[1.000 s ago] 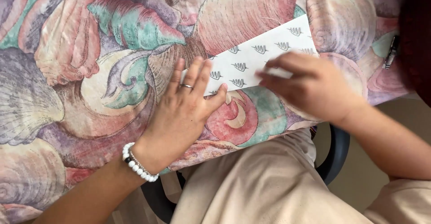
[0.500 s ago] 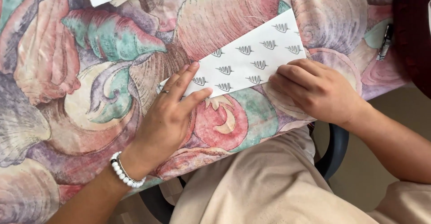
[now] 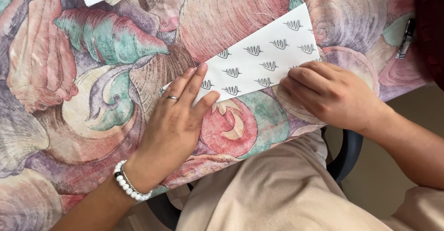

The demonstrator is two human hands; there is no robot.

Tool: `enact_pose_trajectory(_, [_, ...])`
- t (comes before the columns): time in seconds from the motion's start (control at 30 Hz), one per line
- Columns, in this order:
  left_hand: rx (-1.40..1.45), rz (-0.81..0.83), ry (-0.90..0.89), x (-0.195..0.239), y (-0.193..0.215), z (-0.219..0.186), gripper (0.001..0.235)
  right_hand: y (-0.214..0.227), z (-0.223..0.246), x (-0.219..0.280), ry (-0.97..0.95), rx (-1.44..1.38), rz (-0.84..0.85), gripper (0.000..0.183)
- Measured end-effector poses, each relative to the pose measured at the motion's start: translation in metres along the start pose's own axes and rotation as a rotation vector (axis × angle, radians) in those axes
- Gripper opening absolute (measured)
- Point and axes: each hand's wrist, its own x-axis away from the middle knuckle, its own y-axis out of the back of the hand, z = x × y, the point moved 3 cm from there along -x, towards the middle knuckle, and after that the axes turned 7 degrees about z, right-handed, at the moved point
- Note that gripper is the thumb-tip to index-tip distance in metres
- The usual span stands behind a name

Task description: Folding printed paper sheets into specific shapes on a table.

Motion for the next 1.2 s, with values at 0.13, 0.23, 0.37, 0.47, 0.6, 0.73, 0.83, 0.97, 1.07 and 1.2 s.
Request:
enact_pose_trajectory(0.13, [-0.122,-0.046,-0.013,-0.009,0.002,-0.006,0.030,0.012,-0.005,-0.026,-0.028,-0.076,0.077,0.012])
enact_pose_trajectory(0.23, [-0.186,-0.054,0.016,-0.010,-0.005,-0.007,0.029,0.007,-0.007,-0.057,-0.095,0.072,0.283,0.055])
enact_pose_trajectory(0.37, [-0.187,-0.057,0.022,-0.010,-0.006,-0.005,0.037,-0.004,-0.002,-0.095,-0.083,0.007,0.335,0.053])
enact_pose_trajectory(0.47, [-0.121,-0.099,0.022,-0.009,-0.007,-0.003,0.031,-0.001,-0.014,-0.099,-0.123,-0.066,0.322,0.050])
enact_pose_trajectory(0.6, [-0.195,-0.047,-0.002,-0.005,-0.010,-0.002,0.059,-0.001,-0.056,-0.067,-0.282,-0.004,0.346,0.044])
enact_pose_trajectory(0.73, [-0.231,0.039,-0.007,-0.006,0.000,-0.006,0.096,-0.014,-0.090,-0.023,-0.415,0.042,0.394,0.047])
enact_pose_trajectory(0.83, [-0.196,0.058,-0.018,-0.006,-0.003,-0.008,0.093,-0.019,-0.095,-0.002,-0.525,0.024,0.359,0.085])
enact_pose_trajectory(0.97, [-0.190,0.036,-0.021,-0.009,-0.003,-0.007,0.088,0.006,-0.045,-0.021,-0.298,0.131,0.084,0.026])
enact_pose_trajectory(1.07, [-0.143,0.049,-0.005,-0.008,-0.004,-0.009,0.087,0.003,0.001,-0.026,-0.062,-0.134,-0.060,0.019])
enact_pose_trajectory(1.2, [-0.083,-0.026,-0.080,-0.010,0.002,-0.012,0.076,0.007,0.012,-0.025,-0.018,-0.191,-0.088,0.014])
